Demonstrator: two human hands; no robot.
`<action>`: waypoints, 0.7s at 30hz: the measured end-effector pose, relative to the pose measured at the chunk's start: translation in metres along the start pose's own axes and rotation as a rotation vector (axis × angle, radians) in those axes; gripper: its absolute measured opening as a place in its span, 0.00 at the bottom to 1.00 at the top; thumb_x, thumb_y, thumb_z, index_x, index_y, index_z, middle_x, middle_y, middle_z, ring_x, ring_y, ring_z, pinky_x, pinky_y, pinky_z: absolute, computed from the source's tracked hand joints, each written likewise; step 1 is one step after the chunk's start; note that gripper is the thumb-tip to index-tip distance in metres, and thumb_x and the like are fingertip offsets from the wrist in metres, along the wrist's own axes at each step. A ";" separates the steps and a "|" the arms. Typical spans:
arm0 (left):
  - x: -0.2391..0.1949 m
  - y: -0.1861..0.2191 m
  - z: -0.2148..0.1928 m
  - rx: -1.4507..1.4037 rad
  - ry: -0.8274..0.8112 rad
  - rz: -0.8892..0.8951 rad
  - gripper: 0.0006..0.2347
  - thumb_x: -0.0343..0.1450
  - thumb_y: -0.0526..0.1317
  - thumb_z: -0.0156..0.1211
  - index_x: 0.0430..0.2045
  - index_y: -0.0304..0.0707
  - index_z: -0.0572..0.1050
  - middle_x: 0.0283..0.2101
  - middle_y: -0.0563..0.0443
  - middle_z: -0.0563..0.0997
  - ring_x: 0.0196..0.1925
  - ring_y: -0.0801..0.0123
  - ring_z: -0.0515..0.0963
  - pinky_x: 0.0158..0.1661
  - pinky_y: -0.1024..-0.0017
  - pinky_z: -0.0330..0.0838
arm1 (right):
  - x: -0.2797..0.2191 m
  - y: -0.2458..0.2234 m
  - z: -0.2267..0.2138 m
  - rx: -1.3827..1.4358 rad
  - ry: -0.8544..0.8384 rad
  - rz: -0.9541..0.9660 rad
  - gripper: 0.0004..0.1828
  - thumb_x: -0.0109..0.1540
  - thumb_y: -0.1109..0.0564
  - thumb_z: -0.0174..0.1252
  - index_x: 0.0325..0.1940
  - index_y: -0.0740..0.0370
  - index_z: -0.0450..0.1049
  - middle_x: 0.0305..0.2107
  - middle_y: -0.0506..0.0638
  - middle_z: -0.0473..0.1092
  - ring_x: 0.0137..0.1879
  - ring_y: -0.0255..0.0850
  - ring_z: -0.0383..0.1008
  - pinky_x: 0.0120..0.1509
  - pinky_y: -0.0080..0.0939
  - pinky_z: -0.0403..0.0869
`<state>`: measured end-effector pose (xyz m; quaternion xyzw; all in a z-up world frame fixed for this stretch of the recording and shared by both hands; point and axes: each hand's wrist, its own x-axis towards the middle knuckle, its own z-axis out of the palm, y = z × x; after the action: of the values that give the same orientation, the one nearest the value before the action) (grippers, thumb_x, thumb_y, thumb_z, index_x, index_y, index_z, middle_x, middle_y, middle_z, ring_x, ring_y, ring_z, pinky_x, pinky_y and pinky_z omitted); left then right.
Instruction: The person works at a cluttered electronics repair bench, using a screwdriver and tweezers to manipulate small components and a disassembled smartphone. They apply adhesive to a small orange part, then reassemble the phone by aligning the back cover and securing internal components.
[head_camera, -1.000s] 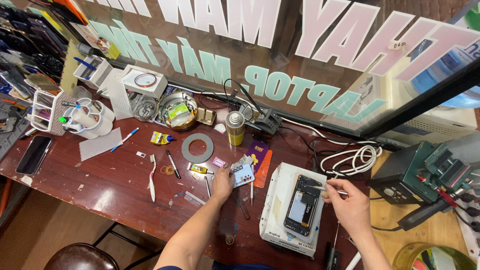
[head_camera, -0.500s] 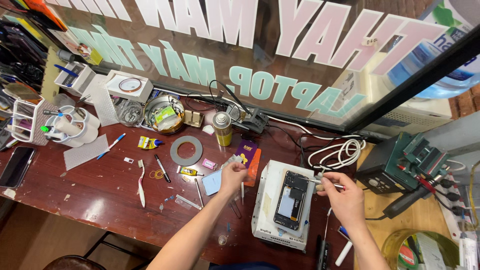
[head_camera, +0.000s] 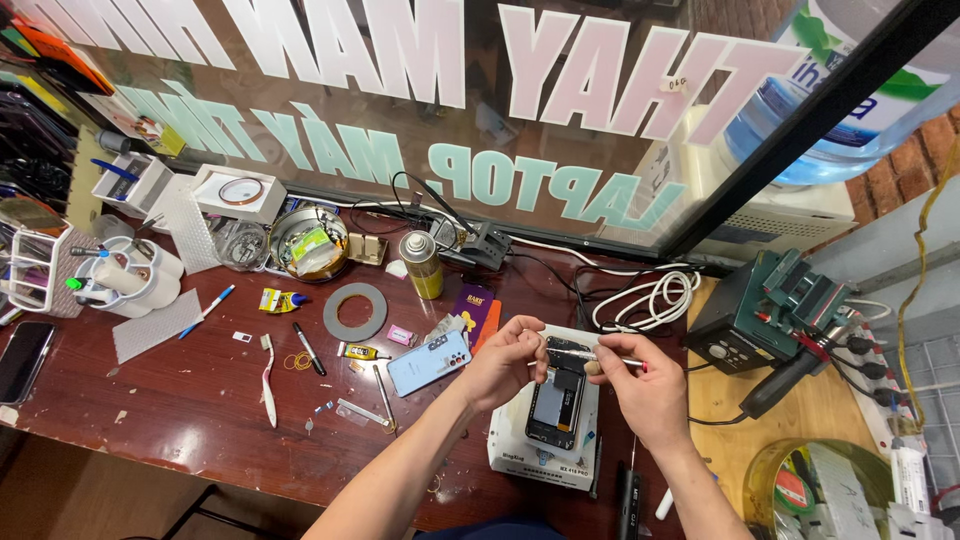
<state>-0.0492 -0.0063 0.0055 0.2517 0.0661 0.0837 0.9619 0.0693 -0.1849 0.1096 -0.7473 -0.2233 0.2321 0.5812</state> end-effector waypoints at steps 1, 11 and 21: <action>0.000 -0.001 0.001 0.016 -0.014 0.003 0.08 0.77 0.36 0.55 0.49 0.39 0.67 0.33 0.50 0.77 0.34 0.66 0.79 0.38 0.68 0.74 | 0.000 -0.001 0.000 0.012 0.004 -0.005 0.11 0.62 0.61 0.62 0.48 0.69 0.79 0.32 0.54 0.80 0.34 0.38 0.82 0.38 0.33 0.78; 0.002 -0.005 0.000 0.085 -0.018 0.014 0.10 0.77 0.34 0.56 0.52 0.40 0.67 0.34 0.54 0.76 0.35 0.69 0.79 0.37 0.70 0.75 | 0.002 0.004 -0.002 0.043 -0.009 -0.042 0.12 0.62 0.62 0.62 0.48 0.69 0.78 0.35 0.52 0.79 0.34 0.38 0.82 0.38 0.34 0.80; 0.003 -0.002 -0.003 0.294 -0.027 -0.019 0.09 0.78 0.34 0.54 0.52 0.40 0.66 0.34 0.54 0.76 0.35 0.74 0.77 0.38 0.73 0.75 | 0.011 0.012 -0.010 -0.038 -0.095 -0.038 0.12 0.62 0.62 0.62 0.49 0.68 0.78 0.34 0.54 0.80 0.36 0.39 0.83 0.40 0.37 0.80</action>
<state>-0.0460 -0.0059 0.0019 0.3904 0.0671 0.0608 0.9162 0.0854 -0.1885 0.0988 -0.7421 -0.2690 0.2519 0.5598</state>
